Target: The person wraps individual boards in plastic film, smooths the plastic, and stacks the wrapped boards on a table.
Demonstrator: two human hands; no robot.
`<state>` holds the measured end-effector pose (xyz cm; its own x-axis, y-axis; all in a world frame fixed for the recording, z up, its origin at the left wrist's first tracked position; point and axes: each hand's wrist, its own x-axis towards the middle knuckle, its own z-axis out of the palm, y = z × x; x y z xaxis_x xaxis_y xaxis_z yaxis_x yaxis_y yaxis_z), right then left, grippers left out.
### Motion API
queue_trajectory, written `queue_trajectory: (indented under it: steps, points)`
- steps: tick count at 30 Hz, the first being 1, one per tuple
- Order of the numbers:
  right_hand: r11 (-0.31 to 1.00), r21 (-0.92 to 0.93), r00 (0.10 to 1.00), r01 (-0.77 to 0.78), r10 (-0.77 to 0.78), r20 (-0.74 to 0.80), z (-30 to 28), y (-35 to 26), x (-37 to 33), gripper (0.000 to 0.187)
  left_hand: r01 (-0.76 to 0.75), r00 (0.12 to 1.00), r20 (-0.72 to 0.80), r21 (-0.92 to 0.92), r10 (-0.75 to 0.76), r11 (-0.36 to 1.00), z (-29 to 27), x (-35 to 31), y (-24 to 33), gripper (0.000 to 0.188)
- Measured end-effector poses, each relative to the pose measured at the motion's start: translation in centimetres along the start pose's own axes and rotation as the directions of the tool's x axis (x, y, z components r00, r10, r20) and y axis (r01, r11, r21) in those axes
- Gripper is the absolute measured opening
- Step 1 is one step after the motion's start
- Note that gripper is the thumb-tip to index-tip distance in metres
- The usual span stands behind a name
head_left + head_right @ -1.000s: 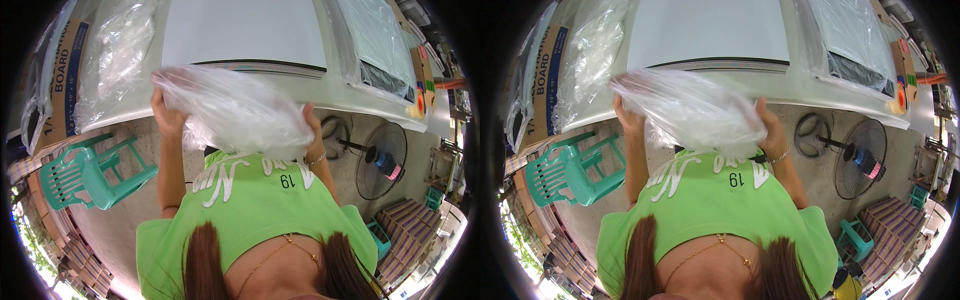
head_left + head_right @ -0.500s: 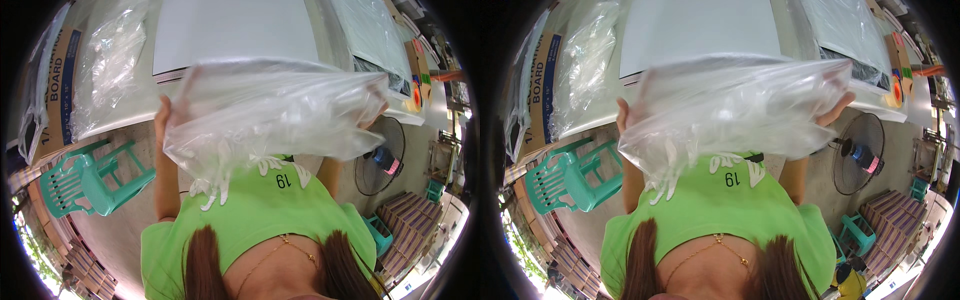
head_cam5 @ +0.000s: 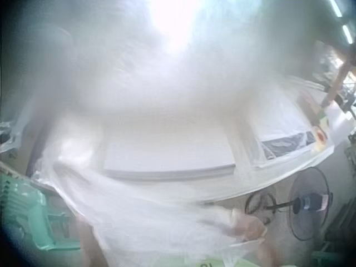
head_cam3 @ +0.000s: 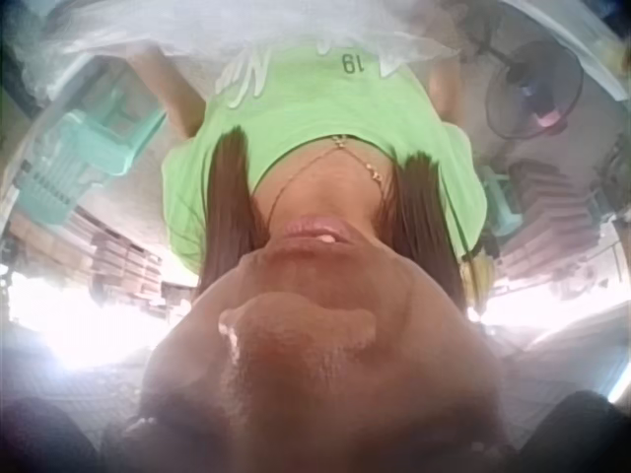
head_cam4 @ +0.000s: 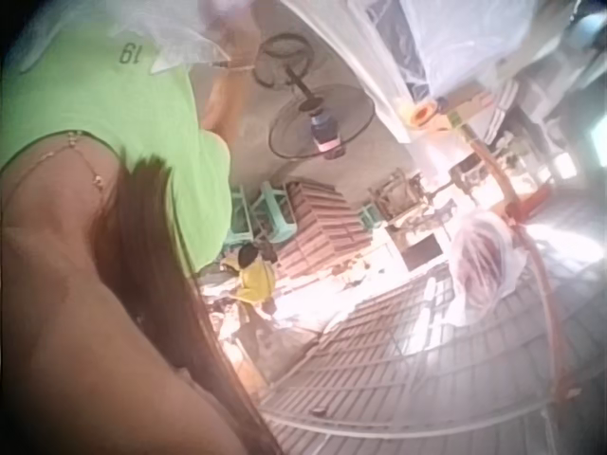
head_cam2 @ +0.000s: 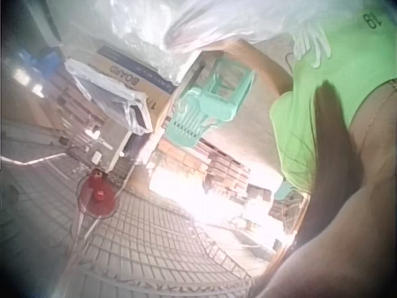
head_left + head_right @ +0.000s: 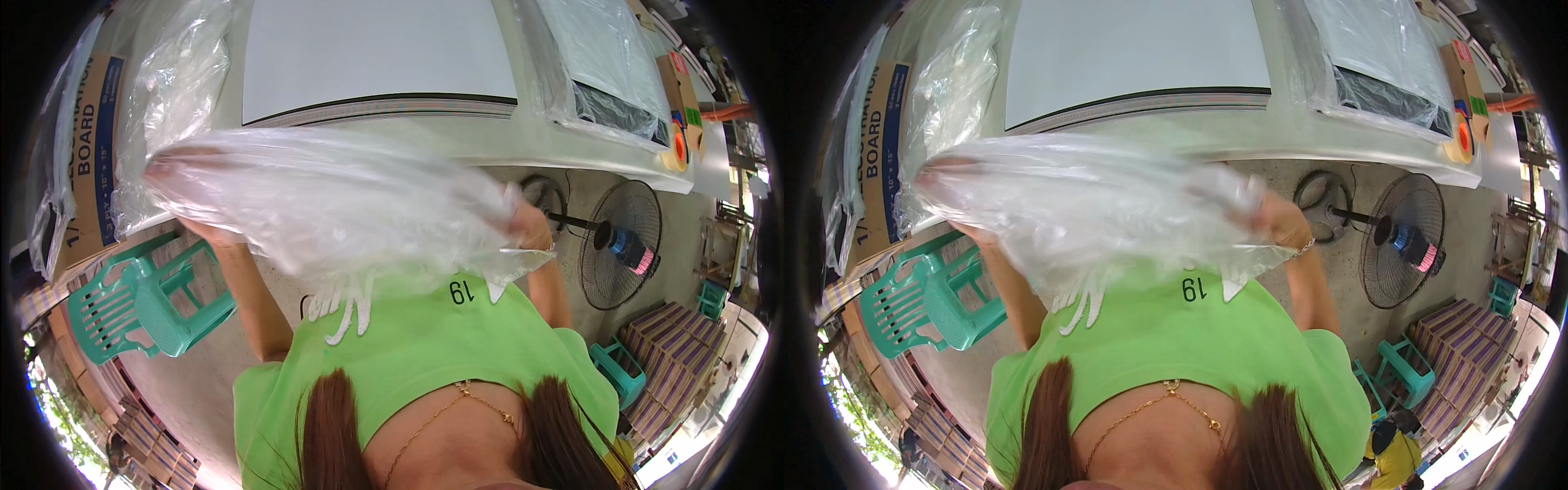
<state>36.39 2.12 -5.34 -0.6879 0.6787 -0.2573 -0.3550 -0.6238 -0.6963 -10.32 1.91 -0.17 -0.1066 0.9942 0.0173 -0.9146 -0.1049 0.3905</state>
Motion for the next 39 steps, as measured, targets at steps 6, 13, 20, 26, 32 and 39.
queue_trajectory:
  steps: [6,13,20,26,32,39]
  points:
    - [0.976,-0.201,0.997,-0.082,0.079,-0.024,0.8,-1.0,-2.3,0.074,-0.077,0.994,0.075,-0.017,0.078,0.997,2.9,-0.4,0.5,0.066]
    - [0.859,0.198,0.881,0.471,-0.448,-0.153,-0.8,-7.1,-3.7,0.068,0.657,0.424,0.129,0.638,-0.896,0.402,-6.1,-2.2,-3.8,0.084]
    - [0.803,0.372,0.879,0.465,-0.468,-0.087,-3.9,-6.7,0.1,0.065,0.615,0.69,0.417,0.095,-0.592,0.783,-9.8,-2.0,-2.9,0.063]
    - [0.976,-0.215,0.998,0.046,-0.053,-0.026,3.5,-3.6,1.2,0.058,0.351,0.774,0.624,-0.28,-0.108,0.893,3.0,3.3,0.9,0.042]
    - [0.985,-0.155,0.996,-0.072,0.062,-0.07,1.2,-4.7,-1.4,0.05,0.383,0.873,0.431,-0.316,-0.228,0.868,3.7,3.0,2.8,0.057]
    - [0.883,-0.326,0.786,0.338,-0.455,-0.418,-1.2,-9.5,-1.9,0.021,0.273,0.96,-0.158,0.689,-0.229,0.671,-1.9,-0.6,2.5,0.05]
